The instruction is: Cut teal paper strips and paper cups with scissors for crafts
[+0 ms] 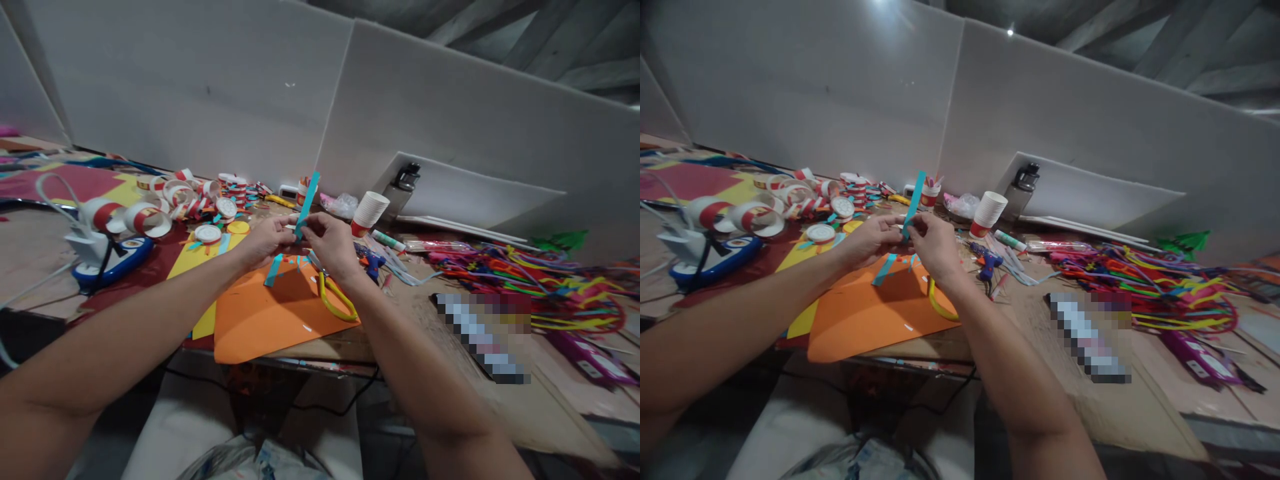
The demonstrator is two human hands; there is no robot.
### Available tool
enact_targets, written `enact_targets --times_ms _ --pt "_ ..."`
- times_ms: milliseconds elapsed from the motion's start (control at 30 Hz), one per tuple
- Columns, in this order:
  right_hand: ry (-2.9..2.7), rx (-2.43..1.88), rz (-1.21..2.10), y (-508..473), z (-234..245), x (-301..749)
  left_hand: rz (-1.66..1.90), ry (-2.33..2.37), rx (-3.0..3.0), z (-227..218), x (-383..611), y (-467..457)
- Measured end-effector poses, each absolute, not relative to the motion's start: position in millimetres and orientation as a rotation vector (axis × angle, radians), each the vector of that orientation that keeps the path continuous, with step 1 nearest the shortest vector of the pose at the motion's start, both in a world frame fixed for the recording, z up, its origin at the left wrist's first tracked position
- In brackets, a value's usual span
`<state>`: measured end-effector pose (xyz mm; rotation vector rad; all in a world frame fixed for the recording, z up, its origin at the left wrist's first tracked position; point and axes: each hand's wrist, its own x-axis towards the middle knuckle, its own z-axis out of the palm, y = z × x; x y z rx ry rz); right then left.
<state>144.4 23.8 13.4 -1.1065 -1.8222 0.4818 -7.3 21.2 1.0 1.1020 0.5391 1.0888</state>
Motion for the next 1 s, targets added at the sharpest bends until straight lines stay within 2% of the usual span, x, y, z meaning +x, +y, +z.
enact_targets --times_ms 167,367,1000 --pt "-1.827 -1.093 0.432 22.2 14.0 145.4 1.088 0.554 1.096 1.1 -8.3 21.4" --pt "-1.749 -1.137 0.576 27.2 9.5 147.1 0.988 0.564 1.041 0.1 -11.3 24.9" --pt "-1.758 -1.183 0.538 28.0 9.4 147.4 0.927 0.517 0.852 -2.4 -15.9 33.9"
